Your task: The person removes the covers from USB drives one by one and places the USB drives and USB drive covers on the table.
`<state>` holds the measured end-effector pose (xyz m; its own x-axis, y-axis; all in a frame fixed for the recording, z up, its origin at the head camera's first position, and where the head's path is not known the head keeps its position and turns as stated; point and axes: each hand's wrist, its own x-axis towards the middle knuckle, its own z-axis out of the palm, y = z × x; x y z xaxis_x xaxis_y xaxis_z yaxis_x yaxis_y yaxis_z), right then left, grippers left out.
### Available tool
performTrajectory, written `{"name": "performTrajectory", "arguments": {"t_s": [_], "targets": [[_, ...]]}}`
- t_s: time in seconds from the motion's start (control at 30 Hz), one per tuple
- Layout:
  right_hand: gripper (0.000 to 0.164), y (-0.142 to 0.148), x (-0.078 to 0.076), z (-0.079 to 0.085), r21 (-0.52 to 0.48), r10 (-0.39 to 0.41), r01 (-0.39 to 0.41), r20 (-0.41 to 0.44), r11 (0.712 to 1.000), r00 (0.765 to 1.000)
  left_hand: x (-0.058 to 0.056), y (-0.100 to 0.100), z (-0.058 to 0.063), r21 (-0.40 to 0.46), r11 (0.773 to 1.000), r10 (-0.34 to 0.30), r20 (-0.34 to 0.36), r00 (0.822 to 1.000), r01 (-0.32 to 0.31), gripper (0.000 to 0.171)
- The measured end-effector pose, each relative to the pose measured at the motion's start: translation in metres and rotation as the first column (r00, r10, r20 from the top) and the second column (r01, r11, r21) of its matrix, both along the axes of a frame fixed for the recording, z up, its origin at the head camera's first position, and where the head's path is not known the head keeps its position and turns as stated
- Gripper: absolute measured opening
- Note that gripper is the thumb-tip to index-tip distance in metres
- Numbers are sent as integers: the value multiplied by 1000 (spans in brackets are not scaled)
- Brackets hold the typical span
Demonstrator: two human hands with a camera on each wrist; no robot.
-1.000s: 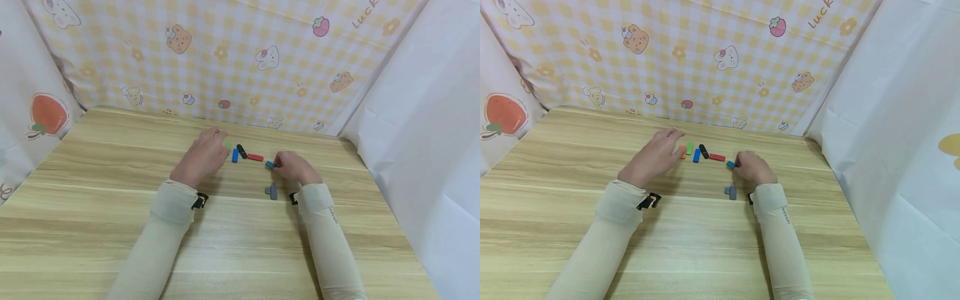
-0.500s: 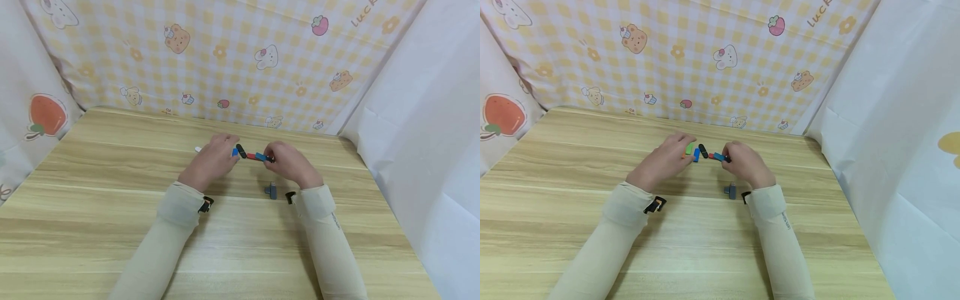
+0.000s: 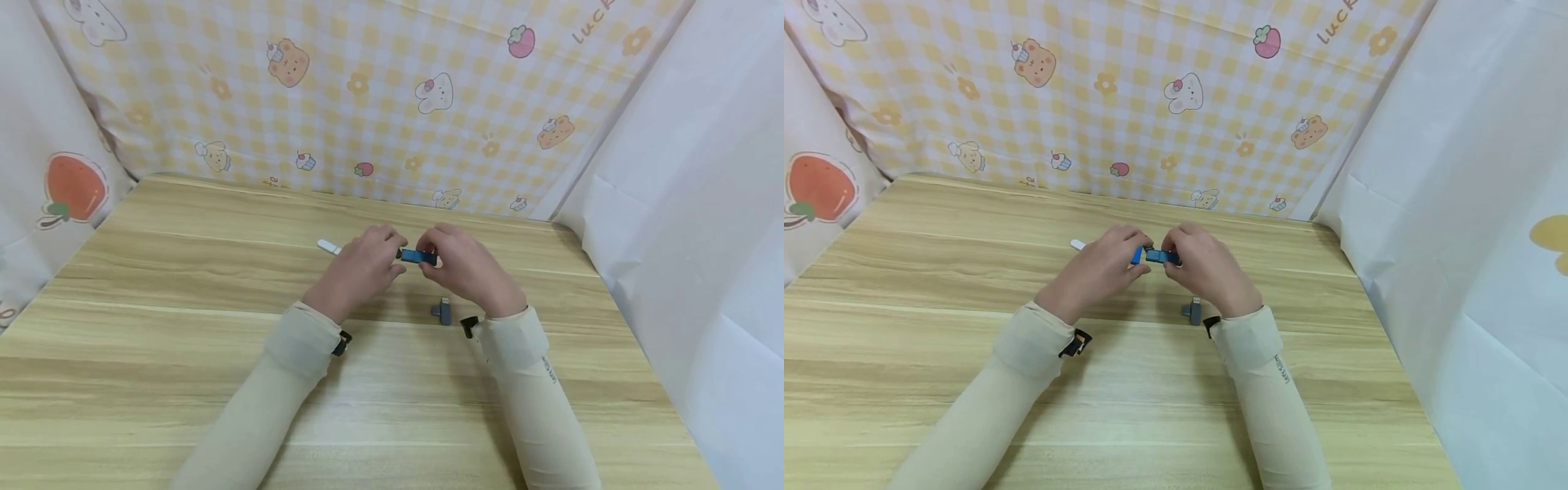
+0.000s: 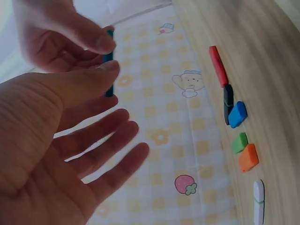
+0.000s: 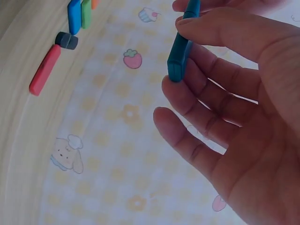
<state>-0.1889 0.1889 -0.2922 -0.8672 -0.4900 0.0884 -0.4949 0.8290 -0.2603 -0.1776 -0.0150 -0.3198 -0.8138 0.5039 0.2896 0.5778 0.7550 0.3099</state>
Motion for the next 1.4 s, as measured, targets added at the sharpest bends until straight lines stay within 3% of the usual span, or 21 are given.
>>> {"name": "performTrajectory", "arguments": {"t_s": [0.27,0.53,1.1,1.4], "targets": [[15,-3,3,-1,-24,70,-72,-57,997,996,2,-3,-3,38,999,-26,-80,996,29,29],[18,-4,5,0,-42,82,-85,-54,996,995,0,-3,-6,67,996,-50,-101,994,57,22],[20,-5,5,-1,-55,102,-107,-84,993,991,2,-6,1,61,998,-18,-43,999,20,24],[19,-2,3,0,-65,129,-133,-57,989,990,2,-5,0,79,995,-50,-33,998,52,21]]}}
